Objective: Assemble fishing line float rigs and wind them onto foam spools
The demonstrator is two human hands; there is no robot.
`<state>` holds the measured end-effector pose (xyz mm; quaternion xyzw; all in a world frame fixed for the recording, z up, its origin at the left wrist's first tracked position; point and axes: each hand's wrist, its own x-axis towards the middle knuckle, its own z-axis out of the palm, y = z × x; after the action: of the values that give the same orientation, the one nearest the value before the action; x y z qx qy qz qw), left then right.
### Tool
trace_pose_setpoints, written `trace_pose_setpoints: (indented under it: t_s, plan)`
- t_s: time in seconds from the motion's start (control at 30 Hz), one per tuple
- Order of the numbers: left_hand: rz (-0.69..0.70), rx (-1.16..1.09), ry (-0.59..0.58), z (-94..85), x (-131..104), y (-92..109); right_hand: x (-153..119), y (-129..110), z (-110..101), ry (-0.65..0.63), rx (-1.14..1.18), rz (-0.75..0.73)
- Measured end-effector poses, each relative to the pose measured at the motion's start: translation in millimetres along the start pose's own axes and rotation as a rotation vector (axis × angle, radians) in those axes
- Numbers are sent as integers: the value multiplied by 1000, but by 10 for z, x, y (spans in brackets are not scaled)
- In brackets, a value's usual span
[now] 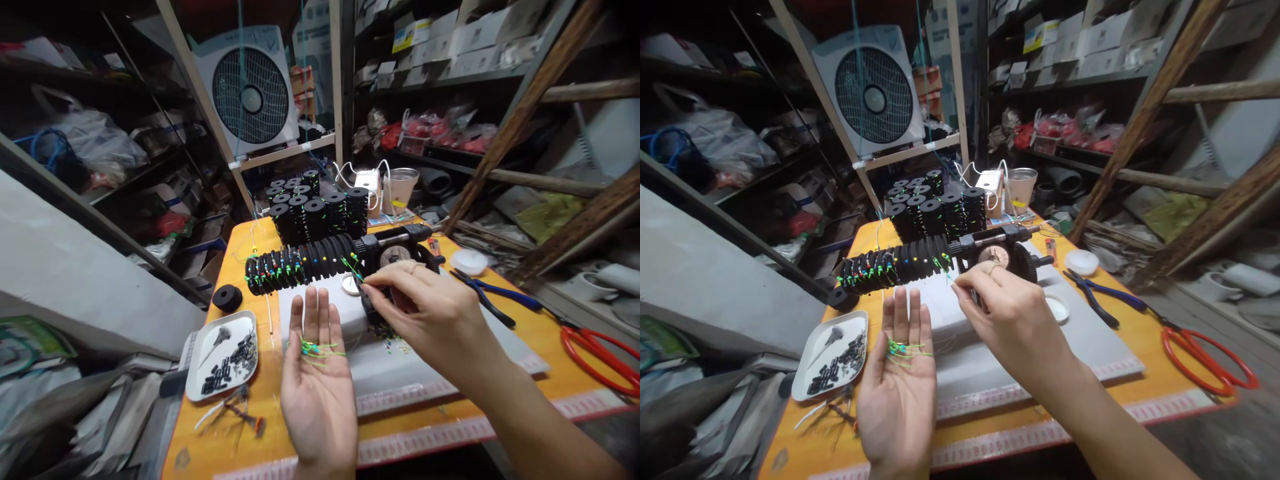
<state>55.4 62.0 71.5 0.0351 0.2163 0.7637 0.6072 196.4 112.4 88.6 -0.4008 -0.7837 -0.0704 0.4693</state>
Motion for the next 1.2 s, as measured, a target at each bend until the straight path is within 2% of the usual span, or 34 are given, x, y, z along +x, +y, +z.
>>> trace_pose_setpoints:
  t_s: [0.13, 0.33, 0.5, 0.67, 0.9, 1.03, 1.2]
  plan:
    - [-1, 18, -54, 8, -20, -33, -167, -45, -100, 57, 45, 114]
    - [-132, 12, -69, 12, -68, -159, -308, -290, -101, -220, 392, 146]
    - [-164, -13, -126, -31, -96, -199, -345, -368, -10, -290, 467, 182]
    - [-149, -45, -165, -31, -115, -193, -321, -367, 60, -240, 452, 158]
    - [-119, -100, -47, -32, -58, -128, -267, -383, 89, -178, 485, 194]
    - [-45, -81, -17, -39, -15, -47, -161, -325, 113, -34, 409, 183]
    - [30, -67, 8, -34, 5, 38, 100, -190, 148, 144, 135, 47]
